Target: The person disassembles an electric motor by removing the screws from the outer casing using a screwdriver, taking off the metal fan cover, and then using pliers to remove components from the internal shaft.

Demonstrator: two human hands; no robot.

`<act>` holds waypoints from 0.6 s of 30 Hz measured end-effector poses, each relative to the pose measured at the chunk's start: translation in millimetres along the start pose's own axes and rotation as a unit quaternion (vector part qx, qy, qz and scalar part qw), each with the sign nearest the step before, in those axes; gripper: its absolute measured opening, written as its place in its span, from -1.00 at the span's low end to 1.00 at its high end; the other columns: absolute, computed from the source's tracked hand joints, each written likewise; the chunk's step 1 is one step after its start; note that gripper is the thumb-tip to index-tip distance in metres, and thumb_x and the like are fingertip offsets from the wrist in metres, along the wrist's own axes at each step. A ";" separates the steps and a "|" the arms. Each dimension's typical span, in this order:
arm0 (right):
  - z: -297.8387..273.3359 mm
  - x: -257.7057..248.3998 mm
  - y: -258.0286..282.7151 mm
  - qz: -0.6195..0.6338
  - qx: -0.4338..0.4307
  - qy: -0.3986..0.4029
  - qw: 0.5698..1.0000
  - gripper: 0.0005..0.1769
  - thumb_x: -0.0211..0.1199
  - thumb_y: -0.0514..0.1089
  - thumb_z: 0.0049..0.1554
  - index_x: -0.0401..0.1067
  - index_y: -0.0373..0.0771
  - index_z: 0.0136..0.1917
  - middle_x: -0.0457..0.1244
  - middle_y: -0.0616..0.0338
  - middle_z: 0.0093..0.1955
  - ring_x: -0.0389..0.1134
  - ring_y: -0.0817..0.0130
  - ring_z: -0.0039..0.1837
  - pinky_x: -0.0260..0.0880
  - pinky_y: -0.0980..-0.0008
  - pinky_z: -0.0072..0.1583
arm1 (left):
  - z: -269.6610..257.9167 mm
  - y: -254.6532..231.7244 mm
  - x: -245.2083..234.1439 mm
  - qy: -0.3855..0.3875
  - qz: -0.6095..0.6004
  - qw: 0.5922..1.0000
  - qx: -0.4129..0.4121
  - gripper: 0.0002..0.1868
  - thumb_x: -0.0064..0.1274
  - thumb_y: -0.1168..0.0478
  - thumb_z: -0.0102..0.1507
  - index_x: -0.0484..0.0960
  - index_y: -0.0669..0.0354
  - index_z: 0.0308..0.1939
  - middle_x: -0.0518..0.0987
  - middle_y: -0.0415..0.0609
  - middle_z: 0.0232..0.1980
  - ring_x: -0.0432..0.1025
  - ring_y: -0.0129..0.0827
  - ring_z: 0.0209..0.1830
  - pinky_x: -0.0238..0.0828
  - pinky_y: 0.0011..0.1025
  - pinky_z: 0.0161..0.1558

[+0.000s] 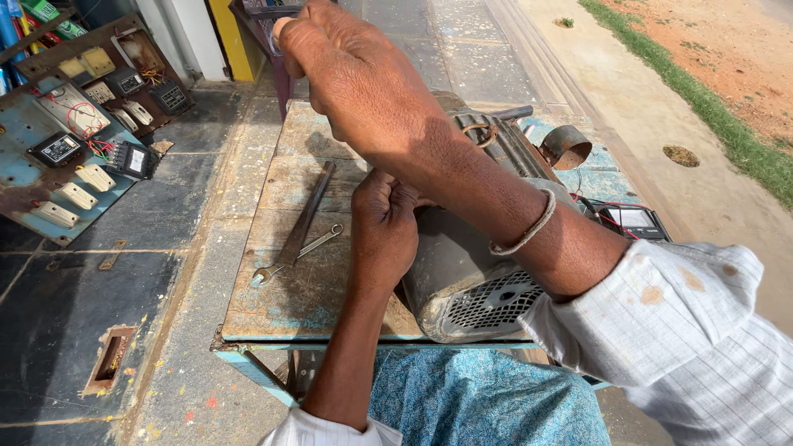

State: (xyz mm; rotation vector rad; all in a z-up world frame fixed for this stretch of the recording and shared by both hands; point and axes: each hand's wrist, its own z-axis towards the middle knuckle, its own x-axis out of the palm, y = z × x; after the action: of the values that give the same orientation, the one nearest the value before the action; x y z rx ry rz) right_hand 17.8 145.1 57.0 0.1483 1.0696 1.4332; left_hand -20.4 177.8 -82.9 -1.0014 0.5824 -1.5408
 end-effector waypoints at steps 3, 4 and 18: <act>10.5 4.1 -2.9 -0.003 -0.055 0.075 0.996 -0.48 -0.21 0.30 0.40 0.25 -0.08 -0.15 0.10 0.43 -0.36 0.11 0.62 -0.39 0.27 0.46 -0.33 | -1.7 1.7 -2.1 0.000 -0.008 1.000 0.002 -0.80 -0.19 0.30 0.51 0.55 0.33 0.00 0.66 0.03 -0.11 0.64 -0.36 -0.07 0.69 -0.36 0.01; 10.1 2.5 -3.1 -0.003 -0.052 0.073 0.996 -0.48 -0.21 0.30 0.40 0.25 -0.08 -0.15 0.10 0.43 -0.36 0.11 0.62 -0.39 0.27 0.46 -0.33 | -2.5 1.2 -2.2 -0.001 -0.019 1.000 0.001 -0.81 -0.17 0.30 0.51 0.56 0.32 -0.03 0.66 0.02 -0.13 0.64 -0.35 -0.09 0.69 -0.35 0.00; 9.4 6.9 -19.8 0.026 -0.008 0.053 0.998 -0.13 -0.22 0.64 0.38 0.43 -0.11 -0.21 0.11 0.49 -0.41 0.09 0.63 -0.36 0.19 0.42 -0.33 | -3.3 -8.9 3.7 -0.025 0.067 0.997 0.000 -0.80 -0.09 0.21 0.46 0.58 0.26 -0.02 0.66 -0.04 -0.19 0.62 -0.44 -0.18 0.66 -0.42 -0.12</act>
State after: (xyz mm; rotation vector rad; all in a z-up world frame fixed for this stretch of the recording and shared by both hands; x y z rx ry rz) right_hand 36.8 151.4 45.7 0.0904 1.1476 1.5091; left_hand -27.9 175.7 -76.3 -0.9779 0.6022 -1.3954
